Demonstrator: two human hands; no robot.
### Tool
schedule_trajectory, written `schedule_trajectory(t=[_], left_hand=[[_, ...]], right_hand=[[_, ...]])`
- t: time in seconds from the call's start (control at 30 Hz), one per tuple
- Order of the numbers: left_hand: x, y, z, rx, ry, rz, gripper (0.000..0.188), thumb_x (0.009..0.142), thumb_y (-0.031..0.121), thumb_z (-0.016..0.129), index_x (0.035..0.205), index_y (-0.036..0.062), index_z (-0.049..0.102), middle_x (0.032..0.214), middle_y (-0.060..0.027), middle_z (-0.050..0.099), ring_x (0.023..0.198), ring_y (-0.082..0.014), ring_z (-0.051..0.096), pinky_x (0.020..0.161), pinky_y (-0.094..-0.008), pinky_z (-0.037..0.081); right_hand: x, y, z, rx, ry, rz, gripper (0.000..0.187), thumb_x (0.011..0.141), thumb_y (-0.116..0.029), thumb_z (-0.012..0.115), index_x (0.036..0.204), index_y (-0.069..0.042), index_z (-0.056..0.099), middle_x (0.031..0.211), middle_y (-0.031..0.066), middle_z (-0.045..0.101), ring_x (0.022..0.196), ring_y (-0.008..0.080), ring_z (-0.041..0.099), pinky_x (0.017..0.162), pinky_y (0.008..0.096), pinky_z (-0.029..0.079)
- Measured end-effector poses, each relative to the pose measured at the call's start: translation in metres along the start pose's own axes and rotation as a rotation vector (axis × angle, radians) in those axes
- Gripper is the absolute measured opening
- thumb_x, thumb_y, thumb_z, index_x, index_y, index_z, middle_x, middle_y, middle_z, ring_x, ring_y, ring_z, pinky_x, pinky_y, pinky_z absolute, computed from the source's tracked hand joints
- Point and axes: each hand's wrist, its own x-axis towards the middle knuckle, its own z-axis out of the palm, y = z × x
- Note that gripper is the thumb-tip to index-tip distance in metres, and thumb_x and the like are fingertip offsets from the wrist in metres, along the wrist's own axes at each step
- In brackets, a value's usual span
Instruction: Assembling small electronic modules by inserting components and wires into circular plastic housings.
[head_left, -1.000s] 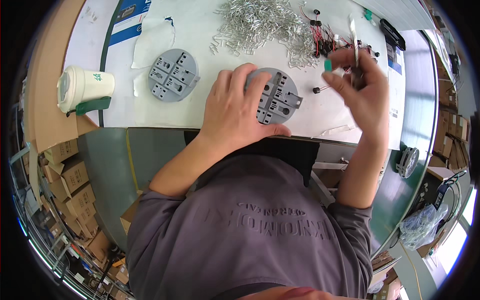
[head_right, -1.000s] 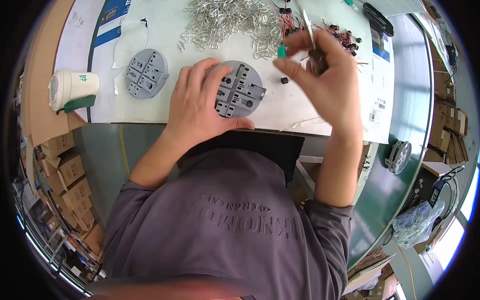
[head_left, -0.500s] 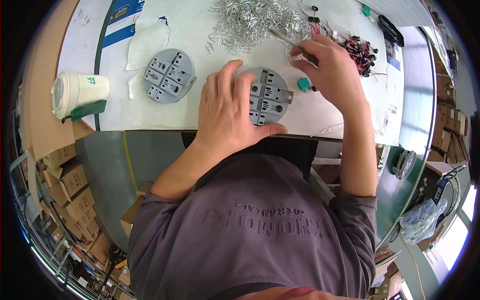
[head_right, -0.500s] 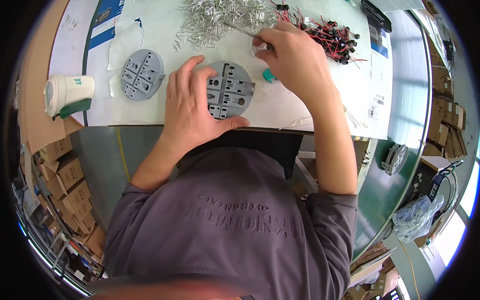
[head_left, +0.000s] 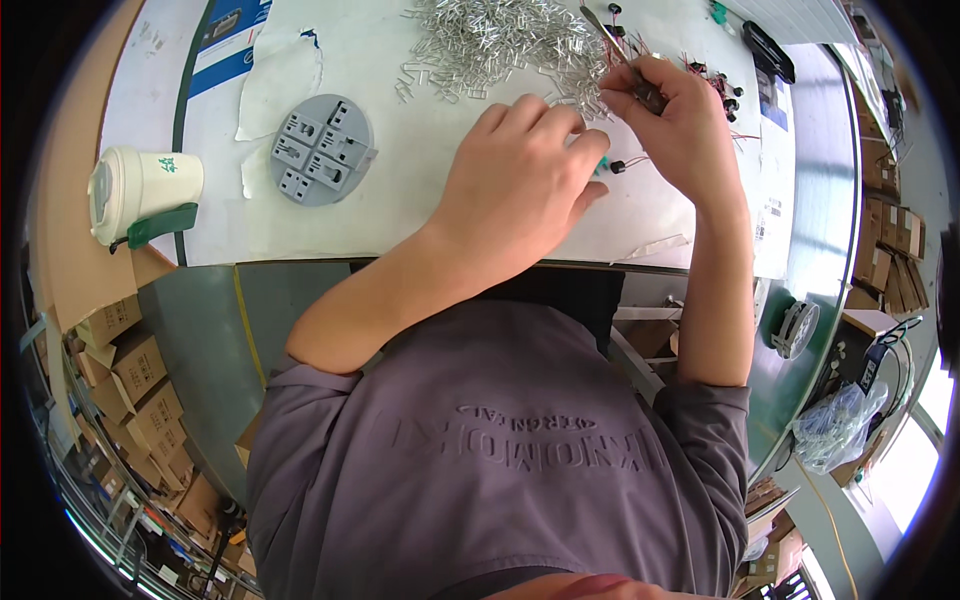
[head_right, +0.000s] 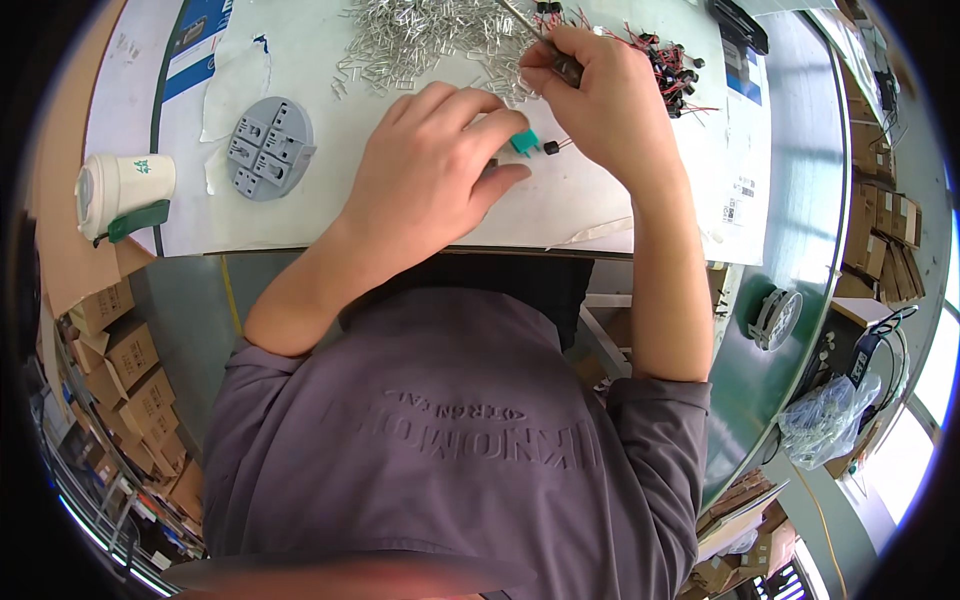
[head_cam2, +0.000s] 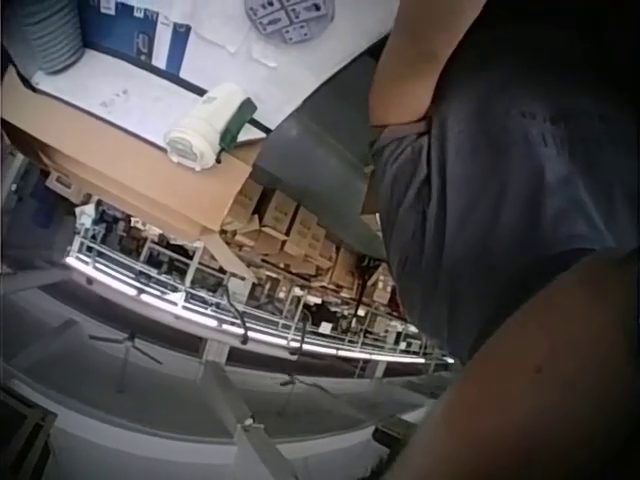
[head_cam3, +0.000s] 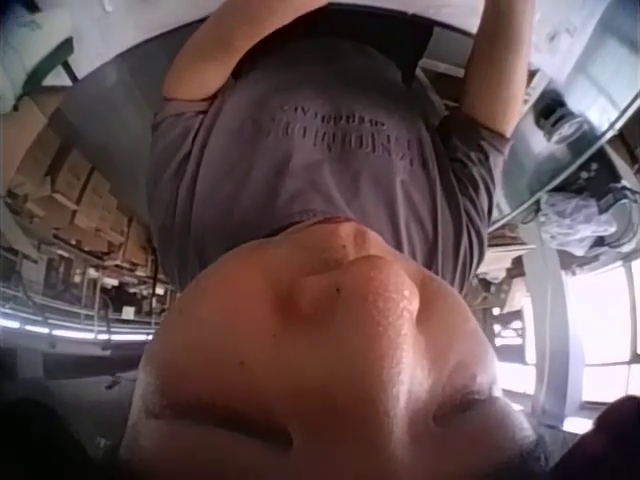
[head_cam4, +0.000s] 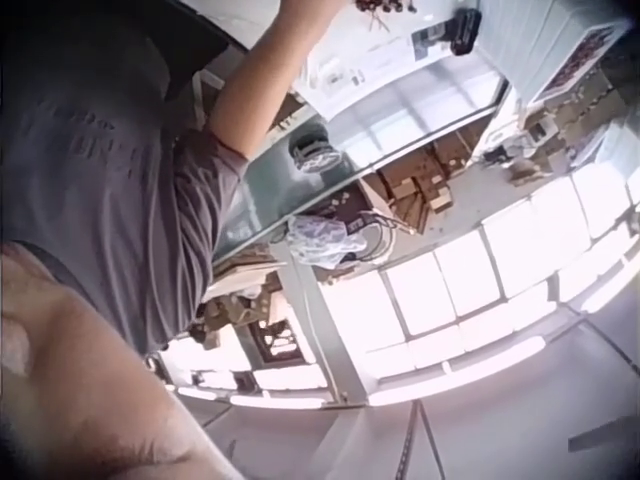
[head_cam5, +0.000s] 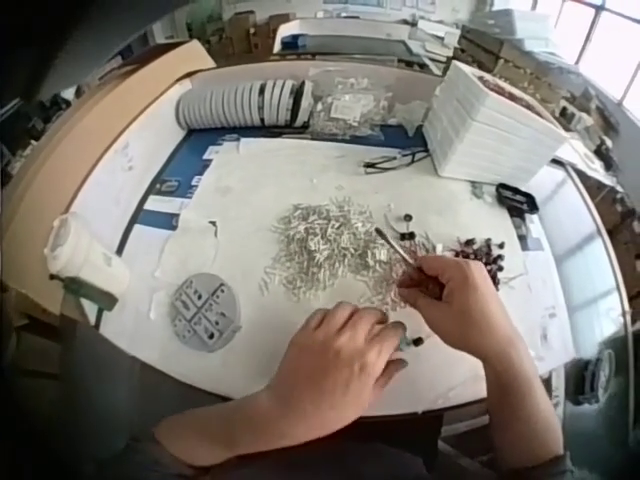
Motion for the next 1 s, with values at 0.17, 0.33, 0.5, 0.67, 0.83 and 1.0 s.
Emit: schedule_trajectory(t=[0.17,0.33,0.5,0.67,0.83,1.0], left_hand=[[0.022,0.015,0.016,0.148,-0.177,-0.092,0.026,0.089,0.026,0.084,0.107,0.0086,0.077,0.098,-0.0059,0.072,0.090,-0.0257,0.064,0.080,-0.0403,0.052],[0.026,0.013,0.005,0.152,-0.162,-0.195,0.026,0.088,0.018,0.085,0.112,0.0096,0.079,0.098,-0.0048,0.075,0.078,-0.0218,0.064,0.074,-0.0325,0.054],[-0.004,-0.020,-0.034,-0.554,0.172,-0.324,0.028,0.091,-0.005,0.081,0.118,0.0004,0.079,0.097,-0.0075,0.080,0.071,-0.0142,0.065,0.067,-0.0264,0.053],[-0.048,-0.034,-0.040,-0.821,0.255,-0.507,0.025,0.090,-0.006,0.082,0.115,-0.0003,0.081,0.099,-0.0058,0.080,0.075,-0.0120,0.065,0.067,-0.0253,0.052],[-0.065,-0.038,-0.032,-0.592,0.259,-0.381,0.024,0.087,-0.004,0.084,0.111,0.0033,0.082,0.096,-0.0050,0.079,0.069,-0.0139,0.062,0.062,-0.0275,0.049],[-0.066,-0.037,-0.022,-0.530,0.326,-0.357,0.025,0.087,-0.004,0.083,0.111,0.0042,0.082,0.096,-0.0046,0.079,0.069,-0.0147,0.063,0.062,-0.0280,0.050]], right_hand=[[-0.008,-0.004,-0.002,0.001,0.135,-0.006,0.012,0.094,-0.005,0.080,0.105,-0.001,0.080,0.086,0.0001,0.074,0.069,0.0084,0.055,0.066,0.0236,0.047],[-0.015,-0.012,-0.011,0.159,0.180,0.202,0.010,0.094,-0.006,0.080,0.101,0.001,0.079,0.082,-0.0004,0.072,0.065,0.0084,0.053,0.063,0.0244,0.045],[-0.029,-0.016,-0.009,0.191,0.111,0.257,0.008,0.095,-0.008,0.078,0.097,0.000,0.078,0.080,-0.0011,0.068,0.064,0.0090,0.051,0.061,0.0254,0.043],[-0.035,-0.036,0.017,0.223,-0.016,0.184,0.010,0.095,-0.009,0.076,0.093,0.001,0.075,0.082,0.0009,0.066,0.066,0.0114,0.051,0.061,0.0269,0.042],[-0.035,-0.050,0.039,0.182,-0.098,0.128,0.014,0.092,-0.011,0.076,0.089,0.002,0.074,0.088,0.0057,0.066,0.067,0.0170,0.052,0.062,0.0310,0.045],[-0.036,-0.057,0.048,0.066,-0.124,0.169,0.014,0.091,-0.010,0.076,0.089,0.003,0.073,0.091,0.0066,0.066,0.070,0.0172,0.053,0.064,0.0306,0.045]])
